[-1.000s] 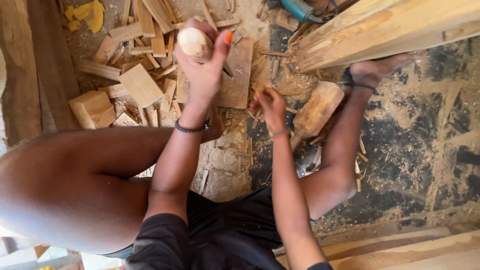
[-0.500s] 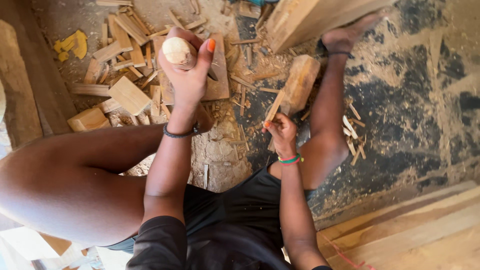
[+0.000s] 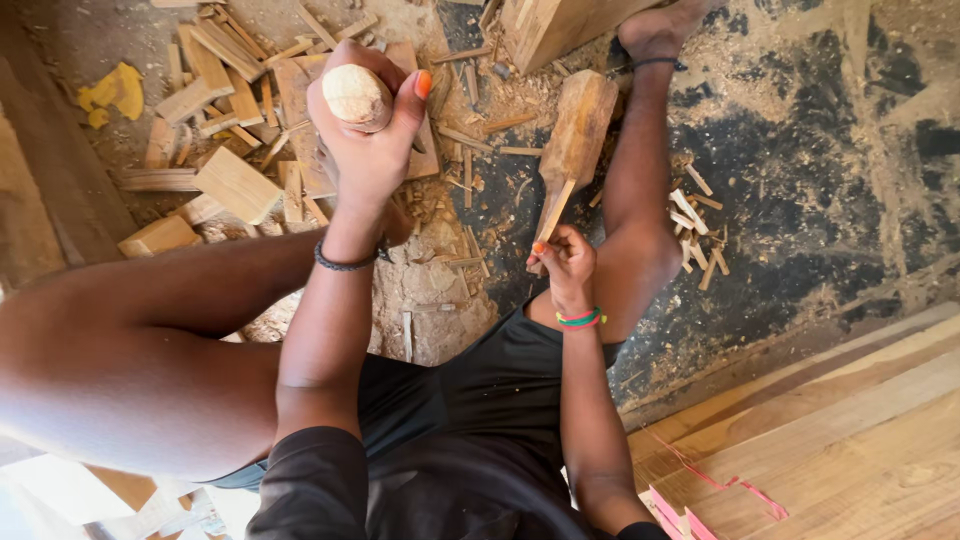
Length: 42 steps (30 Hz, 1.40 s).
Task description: The person sits on the floor and carves a small cylindrical piece of wood using a chisel and a wooden mallet. They hold the wood in their left hand and strike the chisel with the mallet in their right hand, occasionally adjusting the wood's position.
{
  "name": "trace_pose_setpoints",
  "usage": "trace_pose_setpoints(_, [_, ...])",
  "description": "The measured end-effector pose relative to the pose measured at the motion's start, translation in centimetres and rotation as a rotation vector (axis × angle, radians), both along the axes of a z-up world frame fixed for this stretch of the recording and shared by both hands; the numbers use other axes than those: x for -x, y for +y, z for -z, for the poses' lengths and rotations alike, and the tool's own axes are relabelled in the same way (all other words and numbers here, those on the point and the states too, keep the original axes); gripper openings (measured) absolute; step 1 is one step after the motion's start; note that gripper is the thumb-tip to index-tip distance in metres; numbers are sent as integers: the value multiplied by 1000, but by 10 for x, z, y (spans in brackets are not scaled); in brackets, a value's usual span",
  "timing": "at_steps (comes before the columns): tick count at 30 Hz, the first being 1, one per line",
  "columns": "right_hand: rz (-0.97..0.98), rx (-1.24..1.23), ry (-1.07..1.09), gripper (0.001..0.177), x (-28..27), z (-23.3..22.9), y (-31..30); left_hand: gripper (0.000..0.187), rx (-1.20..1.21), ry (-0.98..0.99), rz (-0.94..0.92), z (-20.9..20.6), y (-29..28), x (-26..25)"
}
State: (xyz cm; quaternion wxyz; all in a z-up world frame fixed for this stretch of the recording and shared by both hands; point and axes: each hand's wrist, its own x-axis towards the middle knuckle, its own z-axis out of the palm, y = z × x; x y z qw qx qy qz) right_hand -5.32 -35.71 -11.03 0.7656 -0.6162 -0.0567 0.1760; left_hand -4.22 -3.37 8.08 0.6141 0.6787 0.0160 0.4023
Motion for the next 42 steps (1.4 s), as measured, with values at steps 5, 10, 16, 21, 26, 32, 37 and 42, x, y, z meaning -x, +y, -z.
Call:
trace_pose_setpoints(5, [17,42,1,19,-1,3,1,28,-46,7,-12,-1,2,0])
trace_pose_setpoints(10, [24,117,-17,21,0,4,3,29,-29,20,18,2,1,-5])
trace_pose_setpoints(16, [15,194,-80,22,3,-2,8,31,-42,33,14,4,4,-4])
trace_pose_setpoints(21, [16,239,-137,22,2,-4,11,31,-51,28,33,3,3,-5])
trace_pose_setpoints(26, [-1,251,-163,21,2,-4,14,30,-32,25,60,4,0,-5])
trace_pose_setpoints(32, [-62,206,-111,20,-7,-6,32,27,-41,30,43,4,-3,-8])
trace_pose_setpoints(37, [-121,156,-165,15,-16,-6,45,28,-27,8,18,-2,-4,-11])
trace_pose_setpoints(42, [-115,292,-257,15,-46,-11,65,28,-25,23,-13,-3,-11,-20])
